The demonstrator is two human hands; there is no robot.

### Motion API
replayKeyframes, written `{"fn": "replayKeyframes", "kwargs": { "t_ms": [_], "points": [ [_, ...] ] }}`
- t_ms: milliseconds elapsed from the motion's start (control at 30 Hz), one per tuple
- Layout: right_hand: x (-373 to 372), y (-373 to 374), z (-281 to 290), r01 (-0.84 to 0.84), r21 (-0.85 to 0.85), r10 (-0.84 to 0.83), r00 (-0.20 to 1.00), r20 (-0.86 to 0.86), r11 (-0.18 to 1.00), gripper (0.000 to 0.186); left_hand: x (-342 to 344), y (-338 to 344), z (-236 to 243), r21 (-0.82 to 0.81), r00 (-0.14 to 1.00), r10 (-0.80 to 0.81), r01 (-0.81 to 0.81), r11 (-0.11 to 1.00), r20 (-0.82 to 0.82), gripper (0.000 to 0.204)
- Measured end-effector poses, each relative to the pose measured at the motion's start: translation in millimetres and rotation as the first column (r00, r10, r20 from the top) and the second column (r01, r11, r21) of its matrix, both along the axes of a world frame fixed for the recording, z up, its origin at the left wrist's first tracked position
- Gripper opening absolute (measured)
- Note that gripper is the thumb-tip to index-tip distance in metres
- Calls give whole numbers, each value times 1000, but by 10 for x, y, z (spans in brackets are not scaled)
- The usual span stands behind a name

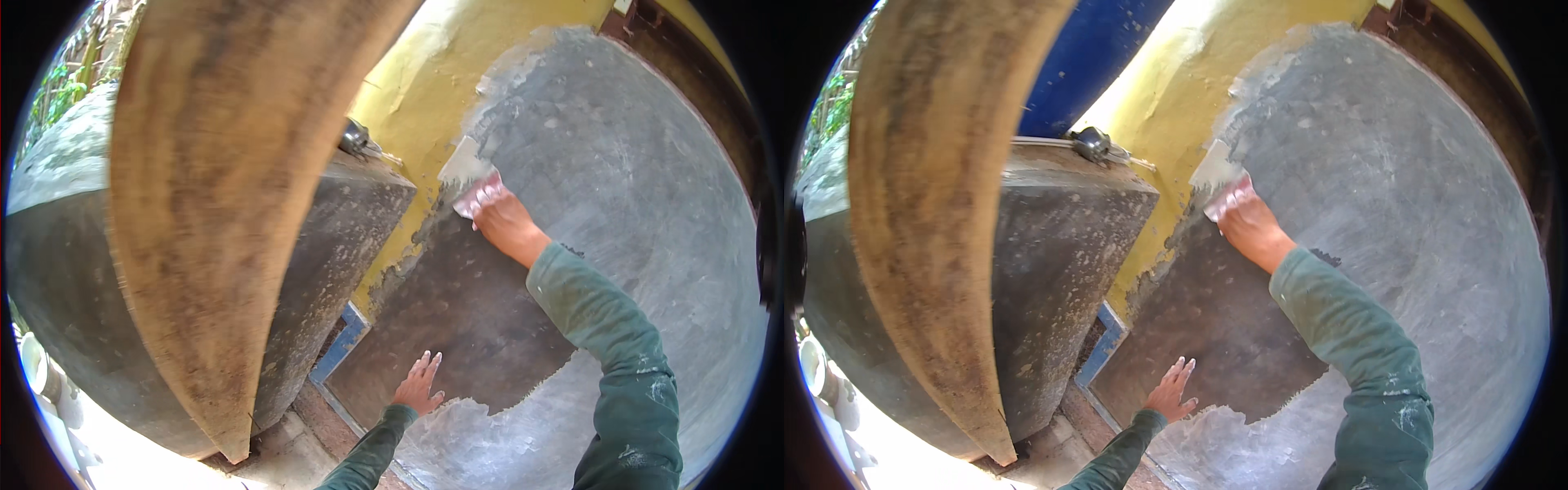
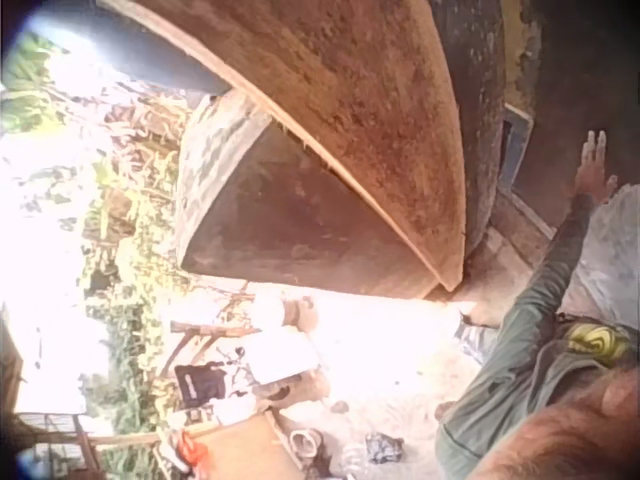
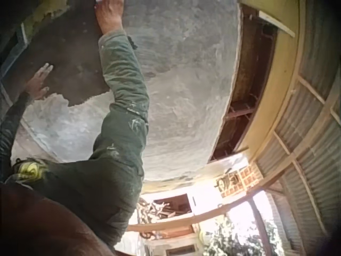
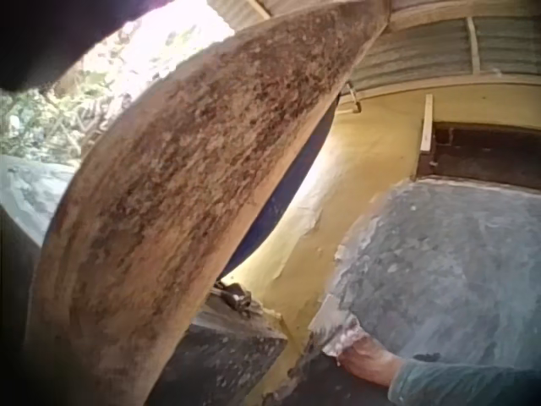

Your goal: The person applies a white substance to a wall using a scraper, occasionally dipping the tool into a bucket. They spread the material across the surface while using their other hand to steady themselves against the wall.

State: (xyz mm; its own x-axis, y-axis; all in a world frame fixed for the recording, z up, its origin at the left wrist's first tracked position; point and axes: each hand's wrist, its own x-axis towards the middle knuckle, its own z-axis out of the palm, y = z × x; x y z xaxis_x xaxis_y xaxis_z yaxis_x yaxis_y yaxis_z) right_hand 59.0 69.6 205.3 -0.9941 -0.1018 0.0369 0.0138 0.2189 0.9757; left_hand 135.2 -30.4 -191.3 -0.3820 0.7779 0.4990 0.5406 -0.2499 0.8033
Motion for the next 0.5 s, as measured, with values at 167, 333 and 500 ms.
{"fn": "replayKeyframes", "kwargs": {
  "t_ms": [167, 333, 500],
  "points": [
    [157, -502, 319, 139, -125, -142, 990, -12, 982, 9, -175, -43, 218, 44, 998, 30, -28, 999, -56, 97],
    [-238, -422, 933, -128, -47, 104, 929, -357, 991, 13, -182, 21, 394, -11, 996, 48, -49, 999, -75, 100],
    [-594, -105, 952, -96, 24, 97, 911, -402, 995, 16, 14, 119, 365, -92, 999, -34, 31, 995, -36, 101]
  ]
}}
